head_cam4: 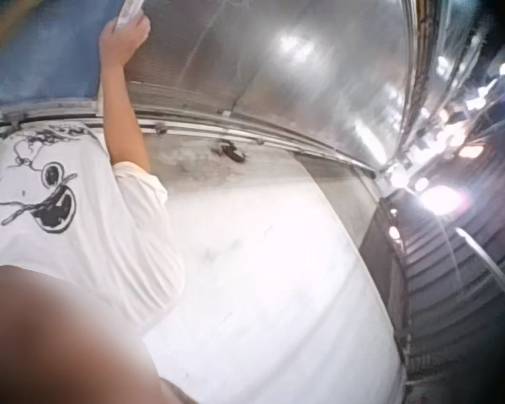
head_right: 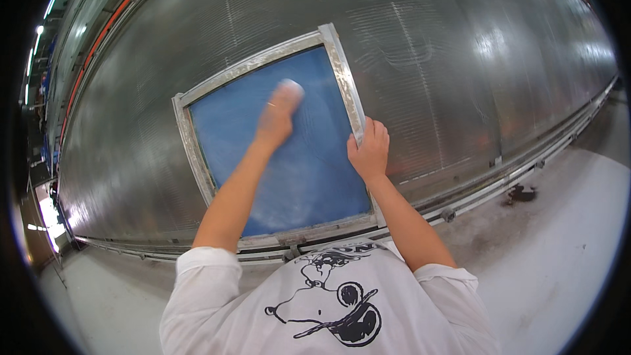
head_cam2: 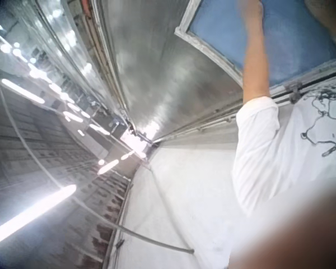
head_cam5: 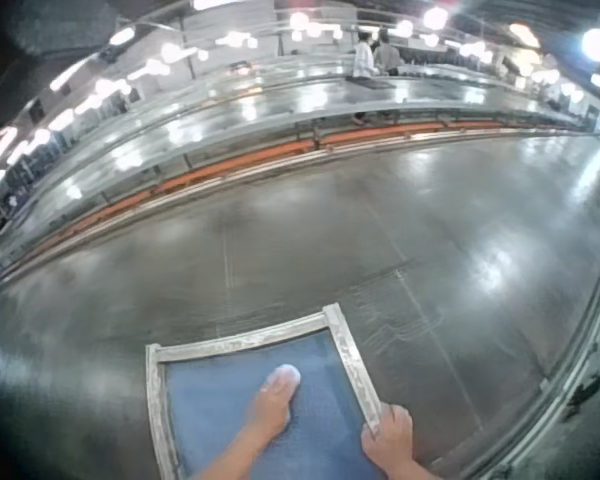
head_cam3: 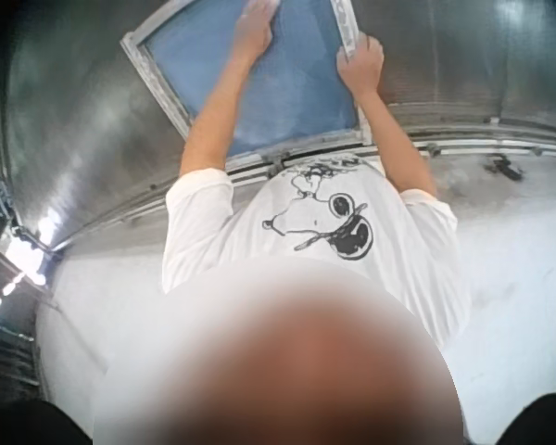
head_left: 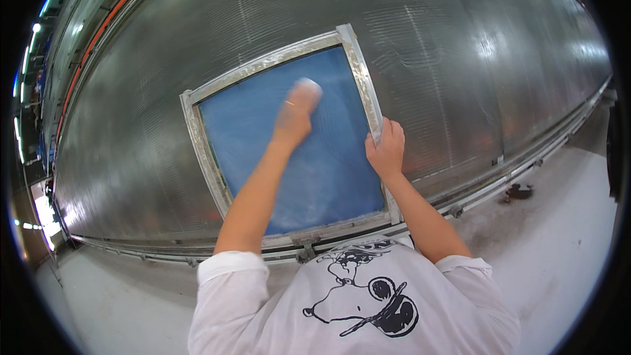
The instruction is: The person wipes a rectangular blue screen with a white cloth, moving in circular and sweeping motions across the surface. The person repositions the screen on a metal workbench and continues wiping until the end of the clip.
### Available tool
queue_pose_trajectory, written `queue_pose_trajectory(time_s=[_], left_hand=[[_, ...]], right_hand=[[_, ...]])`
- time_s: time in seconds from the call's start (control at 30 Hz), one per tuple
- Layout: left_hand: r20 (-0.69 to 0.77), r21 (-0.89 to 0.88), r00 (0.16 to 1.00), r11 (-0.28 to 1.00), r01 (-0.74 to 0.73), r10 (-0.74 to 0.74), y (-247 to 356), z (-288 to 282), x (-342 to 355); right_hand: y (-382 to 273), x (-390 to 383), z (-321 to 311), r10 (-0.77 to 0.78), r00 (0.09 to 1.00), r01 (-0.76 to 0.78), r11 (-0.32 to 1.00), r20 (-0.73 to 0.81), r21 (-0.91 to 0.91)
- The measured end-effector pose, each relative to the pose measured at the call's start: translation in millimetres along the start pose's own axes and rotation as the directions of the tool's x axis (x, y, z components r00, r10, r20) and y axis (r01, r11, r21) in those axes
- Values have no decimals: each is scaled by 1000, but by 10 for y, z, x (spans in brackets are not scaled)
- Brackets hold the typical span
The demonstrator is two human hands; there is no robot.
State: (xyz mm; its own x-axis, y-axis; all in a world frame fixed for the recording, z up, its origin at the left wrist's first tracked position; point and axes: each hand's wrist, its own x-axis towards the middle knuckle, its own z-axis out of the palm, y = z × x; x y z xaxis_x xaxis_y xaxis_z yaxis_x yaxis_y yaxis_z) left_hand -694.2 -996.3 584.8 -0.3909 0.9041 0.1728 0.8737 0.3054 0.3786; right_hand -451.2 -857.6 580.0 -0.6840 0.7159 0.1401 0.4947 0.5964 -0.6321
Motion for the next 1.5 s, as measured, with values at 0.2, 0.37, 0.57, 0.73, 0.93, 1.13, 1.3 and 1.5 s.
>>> queue_pose_trajectory(time_s=[0.2, 0.37, 0.57, 0.73, 0.93, 1.13, 1.3, 1.5], left_hand=[[128, -57, 982, 989, -133, 140, 101, 15, 182], [-40, -65, 999, 998, 15, -18, 381, 234, -478], [215, -274, 964, 957, -96, 158, 828, 4, -1197], [-73, 16, 983, 985, 172, -171, 841, 322, -898], [140, -235, 978, 964, -120, 156, 1566, 340, -1731], [-33, -427, 924, 841, 331, -381, 1581, 173, -1753], [62, -693, 743, 507, 513, -666, 2191, -308, -2274], [80, -895, 439, 129, 426, -895, 2151, 63, -3101]], right_hand=[[37, 1, 33, -10, 1000, 10, 1000, -16, -8], [73, -41, 78, -14, 1000, 13, 1000, -11, -13], [153, -49, 67, -40, 995, 38, 999, -89, -27], [162, -63, 147, -43, 997, 43, 999, -67, 10], [121, -20, 181, -63, 994, 58, 997, -86, -50], [463, 95, -95, -171, 985, 171, 985, 9, -32], [565, 200, -510, -176, 984, 170, 973, -30, -157], [697, 114, -180, -245, 968, 239, 966, -57, -99]])
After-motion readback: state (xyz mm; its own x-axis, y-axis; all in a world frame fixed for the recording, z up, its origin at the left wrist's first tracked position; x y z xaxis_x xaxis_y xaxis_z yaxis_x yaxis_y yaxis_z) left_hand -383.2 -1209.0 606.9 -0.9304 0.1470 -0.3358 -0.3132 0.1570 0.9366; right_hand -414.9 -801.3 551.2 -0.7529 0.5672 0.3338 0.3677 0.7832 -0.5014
